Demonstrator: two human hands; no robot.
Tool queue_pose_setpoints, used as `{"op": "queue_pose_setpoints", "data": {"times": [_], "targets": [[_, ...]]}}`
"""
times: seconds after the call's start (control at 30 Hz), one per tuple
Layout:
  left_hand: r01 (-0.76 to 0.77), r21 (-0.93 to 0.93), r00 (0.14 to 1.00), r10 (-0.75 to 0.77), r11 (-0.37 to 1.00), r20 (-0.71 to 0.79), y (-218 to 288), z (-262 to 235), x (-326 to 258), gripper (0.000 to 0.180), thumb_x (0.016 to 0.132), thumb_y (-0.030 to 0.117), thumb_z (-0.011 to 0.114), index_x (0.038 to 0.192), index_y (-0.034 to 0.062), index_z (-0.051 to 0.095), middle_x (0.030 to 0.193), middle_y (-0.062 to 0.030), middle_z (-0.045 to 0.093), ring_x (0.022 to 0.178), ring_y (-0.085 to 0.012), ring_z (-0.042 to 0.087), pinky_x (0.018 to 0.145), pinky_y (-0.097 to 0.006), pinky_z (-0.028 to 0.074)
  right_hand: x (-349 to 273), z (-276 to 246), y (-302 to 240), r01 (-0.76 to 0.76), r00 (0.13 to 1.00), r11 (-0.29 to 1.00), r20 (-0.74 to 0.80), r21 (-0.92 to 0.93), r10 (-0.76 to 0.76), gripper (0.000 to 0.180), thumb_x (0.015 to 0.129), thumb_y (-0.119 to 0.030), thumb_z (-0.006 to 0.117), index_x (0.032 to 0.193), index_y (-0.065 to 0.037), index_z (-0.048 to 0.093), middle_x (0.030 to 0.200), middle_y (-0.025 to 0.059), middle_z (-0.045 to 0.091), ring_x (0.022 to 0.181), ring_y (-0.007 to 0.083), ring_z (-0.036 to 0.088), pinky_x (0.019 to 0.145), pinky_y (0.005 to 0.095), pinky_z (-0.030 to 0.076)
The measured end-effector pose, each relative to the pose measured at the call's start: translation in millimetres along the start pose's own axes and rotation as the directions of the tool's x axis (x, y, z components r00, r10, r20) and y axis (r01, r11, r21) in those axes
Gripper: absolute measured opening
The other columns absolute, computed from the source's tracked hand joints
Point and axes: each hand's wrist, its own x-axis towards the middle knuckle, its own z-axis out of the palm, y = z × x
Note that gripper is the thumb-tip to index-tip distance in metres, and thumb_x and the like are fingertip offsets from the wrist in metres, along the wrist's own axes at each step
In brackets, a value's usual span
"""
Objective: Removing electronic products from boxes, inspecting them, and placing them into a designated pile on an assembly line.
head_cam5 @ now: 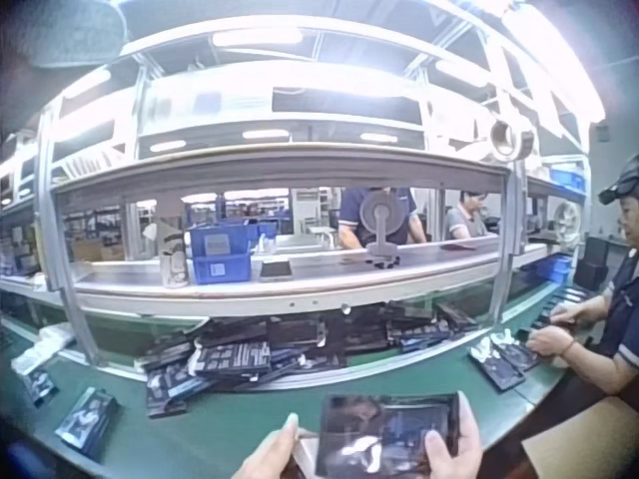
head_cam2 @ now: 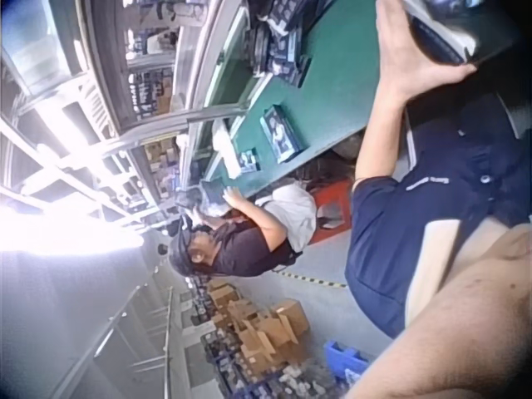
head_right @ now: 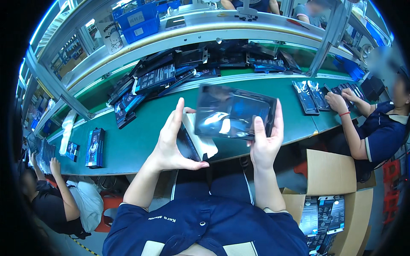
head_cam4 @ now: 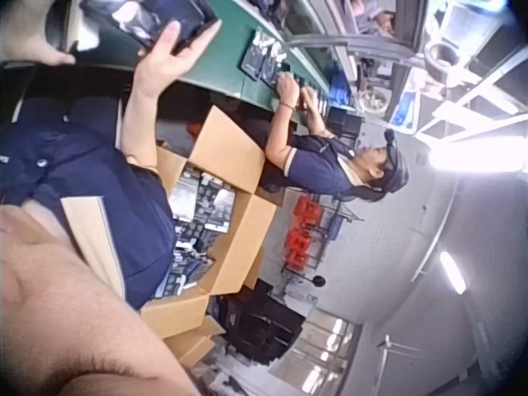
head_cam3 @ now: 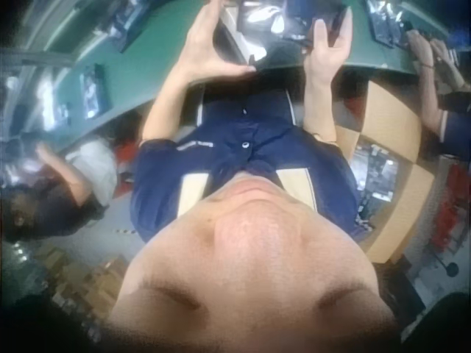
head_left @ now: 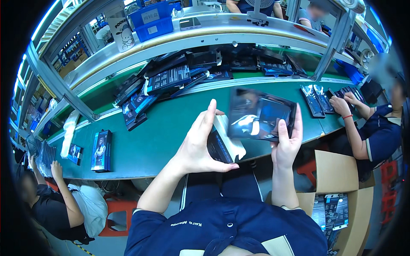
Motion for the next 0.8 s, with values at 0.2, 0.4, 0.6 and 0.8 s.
{"op": "queue_pose_setpoints", "data": {"times": [0.2, 0.4, 0.6, 0.8], "targets": [[-0.015, 0.154, 0.996, 0.001, 0.988, 0.092, 0, -14, -3, 0.130, 0.053, 0.039, 0.092, 0.150, -0.0078, 0.019, 0.129, -0.0252, 0.050, 0.117, -0.0371, 0.052, 0.100, -0.043, 0.040, 28, -21, -48, 0.244, 0.873, 0.910, 0.485, -0.335, -0.056, 0.066, 0.086, 0.003, 0.063, 0.146, 0.005, 0.037, 0.129, 0.0159, 0.057, 0.115, 0.0184, 0.057, 0.098, 0.0292, 0.045], [0.079, 0.240, 0.996, -0.068, 0.967, -0.055, 3, 18, 2, 0.131, 0.052, 0.036, 0.090, 0.150, -0.0084, 0.016, 0.125, -0.0217, 0.054, 0.110, -0.0349, 0.055, 0.094, -0.042, 0.041, 28, 19, -41, 0.571, 0.686, 0.694, 0.719, -0.439, -0.110, 0.066, 0.082, 0.002, 0.064, 0.143, 0.000, 0.041, 0.111, 0.0170, 0.061, 0.093, 0.0259, 0.064, 0.082, 0.0318, 0.051], [0.170, -0.025, 0.917, -0.167, 0.985, -0.363, 1, 43, -2, 0.139, 0.053, 0.034, 0.094, 0.151, -0.0012, 0.003, 0.127, -0.0232, 0.049, 0.113, -0.0355, 0.055, 0.099, -0.045, 0.043, 15, 47, -47, 0.633, 0.668, 0.680, 0.705, -0.370, -0.238, 0.017, 0.080, -0.007, 0.071, 0.095, -0.002, 0.065, 0.100, 0.0125, 0.065, 0.081, 0.0305, 0.063, 0.071, 0.0366, 0.051], [0.177, -0.135, 0.798, -0.223, 0.975, -0.559, -16, 59, -24, 0.089, 0.059, 0.030, 0.095, 0.120, 0.0079, 0.034, 0.123, -0.0181, 0.047, 0.107, -0.0255, 0.057, 0.089, -0.036, 0.048, 12, 54, -15, 0.403, 0.628, 0.860, 0.778, -0.315, -0.009, 0.008, 0.084, -0.008, 0.070, 0.082, -0.002, 0.065, 0.110, 0.0168, 0.061, 0.099, 0.0256, 0.059, 0.086, 0.0329, 0.046]]}}
